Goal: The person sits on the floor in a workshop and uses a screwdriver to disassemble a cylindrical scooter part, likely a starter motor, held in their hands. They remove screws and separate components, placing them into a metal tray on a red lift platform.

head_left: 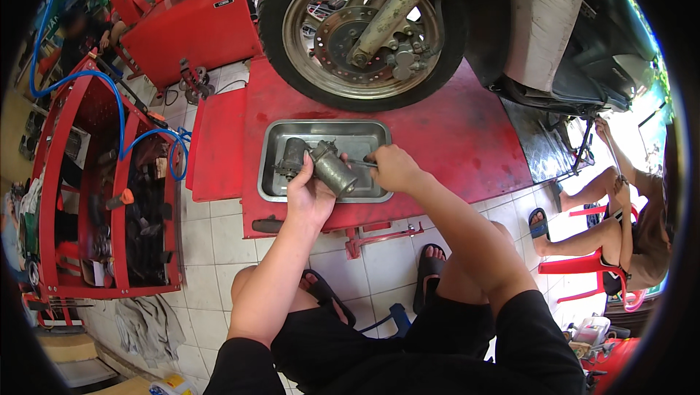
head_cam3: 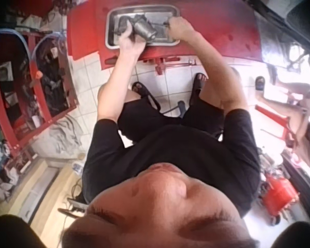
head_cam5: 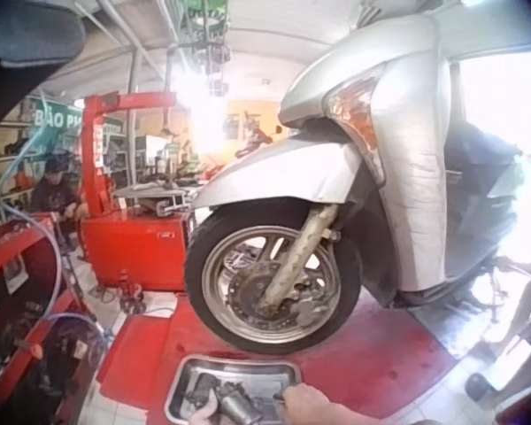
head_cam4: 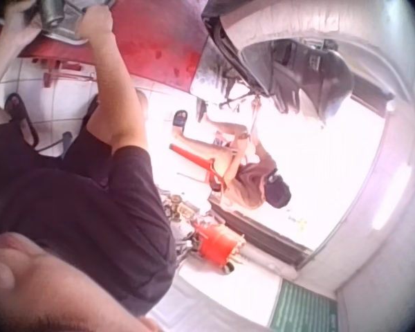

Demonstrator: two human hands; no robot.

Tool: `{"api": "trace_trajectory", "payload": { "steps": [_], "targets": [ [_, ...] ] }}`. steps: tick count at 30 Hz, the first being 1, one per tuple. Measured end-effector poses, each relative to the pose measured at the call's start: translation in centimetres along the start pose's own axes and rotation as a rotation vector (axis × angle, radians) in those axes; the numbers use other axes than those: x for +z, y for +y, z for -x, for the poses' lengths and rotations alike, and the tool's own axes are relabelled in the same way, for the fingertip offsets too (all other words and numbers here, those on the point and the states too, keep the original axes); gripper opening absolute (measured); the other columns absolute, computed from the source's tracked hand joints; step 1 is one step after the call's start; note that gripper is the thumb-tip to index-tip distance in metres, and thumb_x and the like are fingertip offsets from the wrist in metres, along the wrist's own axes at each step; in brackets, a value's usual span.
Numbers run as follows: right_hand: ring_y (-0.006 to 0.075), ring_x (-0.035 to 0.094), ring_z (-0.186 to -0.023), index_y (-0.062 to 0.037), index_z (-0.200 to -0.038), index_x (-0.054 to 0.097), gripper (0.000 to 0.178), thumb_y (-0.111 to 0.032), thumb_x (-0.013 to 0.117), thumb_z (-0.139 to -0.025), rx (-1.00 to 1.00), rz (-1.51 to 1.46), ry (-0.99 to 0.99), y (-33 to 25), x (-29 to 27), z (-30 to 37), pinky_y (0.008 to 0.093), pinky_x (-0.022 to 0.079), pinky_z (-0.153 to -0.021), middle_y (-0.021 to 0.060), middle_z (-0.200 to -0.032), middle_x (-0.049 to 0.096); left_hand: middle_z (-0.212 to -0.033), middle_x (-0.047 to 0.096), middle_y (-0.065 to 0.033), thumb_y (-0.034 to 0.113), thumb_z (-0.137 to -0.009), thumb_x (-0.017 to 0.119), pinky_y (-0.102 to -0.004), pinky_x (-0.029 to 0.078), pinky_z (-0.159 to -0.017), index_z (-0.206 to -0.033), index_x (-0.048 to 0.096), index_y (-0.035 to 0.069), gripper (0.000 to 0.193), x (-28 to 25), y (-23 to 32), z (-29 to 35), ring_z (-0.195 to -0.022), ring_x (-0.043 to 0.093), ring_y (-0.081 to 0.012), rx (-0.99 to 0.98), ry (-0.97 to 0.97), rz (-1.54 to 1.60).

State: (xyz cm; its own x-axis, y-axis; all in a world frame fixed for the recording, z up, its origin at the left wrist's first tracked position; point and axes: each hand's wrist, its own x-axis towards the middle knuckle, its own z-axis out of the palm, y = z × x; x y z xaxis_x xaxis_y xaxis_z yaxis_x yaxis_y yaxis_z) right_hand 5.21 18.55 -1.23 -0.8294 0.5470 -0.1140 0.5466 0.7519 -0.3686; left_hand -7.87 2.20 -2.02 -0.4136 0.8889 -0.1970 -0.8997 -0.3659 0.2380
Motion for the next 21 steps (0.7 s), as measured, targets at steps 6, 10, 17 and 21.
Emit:
{"api": "trace_trajectory", "payload": {
  "steps": [6, 10, 17, 21],
  "targets": [
    [0.0426, 0.068, -0.092, -0.0001, -0.101, 0.073, 0.024, -0.017, 0.066, -0.086, 0.127, -0.178, 0.019, 1.7, -5.0, 1.4, 0.0481, 0.054, -0.085, 0.0276, -0.092, 0.069, -0.127, 0.059, -0.0177, 0.037, -0.100, 0.055, -0.0503, 0.044, -0.109, -0.132, 0.050, -0.001, 0.050, 0.1, -1.1, 1.0, -0.127, 0.054, -0.0374, -0.099, -0.104, -0.033],
    [0.0325, 0.071, -0.083, 0.0034, -0.101, 0.073, 0.024, -0.016, 0.071, -0.087, 0.193, -0.331, 0.037, 2.4, -6.5, 2.7, 0.0401, 0.055, -0.080, 0.0223, -0.087, 0.072, -0.128, 0.059, -0.0181, 0.041, -0.101, 0.051, -0.0500, 0.044, -0.110, -0.135, 0.047, 0.000, 0.053, 0.7, -2.3, 2.1, -0.129, 0.052, -0.0369, -0.177, -0.137, -0.020],
    [0.0109, 0.067, -0.079, 0.0062, -0.098, 0.072, 0.020, -0.004, 0.077, -0.082, -0.078, -1.007, 0.067, -0.8, -6.7, 6.5, 0.0290, 0.054, -0.073, 0.0101, -0.081, 0.073, -0.126, 0.059, -0.0205, 0.050, -0.100, 0.050, -0.0463, 0.049, -0.101, -0.136, 0.045, -0.002, 0.063, 0.0, -4.1, 2.5, -0.117, 0.059, -0.0343, -0.276, -0.143, -0.003],
    [0.0120, 0.067, -0.074, 0.0062, -0.097, 0.072, 0.019, -0.005, 0.077, -0.082, -0.046, -0.998, 0.110, -2.8, -5.8, 8.1, 0.0292, 0.054, -0.070, 0.0119, -0.080, 0.073, -0.129, 0.058, -0.0182, 0.050, -0.100, 0.050, -0.0461, 0.049, -0.102, -0.138, 0.043, 0.000, 0.064, 0.2, -4.6, 2.2, -0.120, 0.058, -0.0307, -0.306, -0.095, -0.014]
  ]
}}
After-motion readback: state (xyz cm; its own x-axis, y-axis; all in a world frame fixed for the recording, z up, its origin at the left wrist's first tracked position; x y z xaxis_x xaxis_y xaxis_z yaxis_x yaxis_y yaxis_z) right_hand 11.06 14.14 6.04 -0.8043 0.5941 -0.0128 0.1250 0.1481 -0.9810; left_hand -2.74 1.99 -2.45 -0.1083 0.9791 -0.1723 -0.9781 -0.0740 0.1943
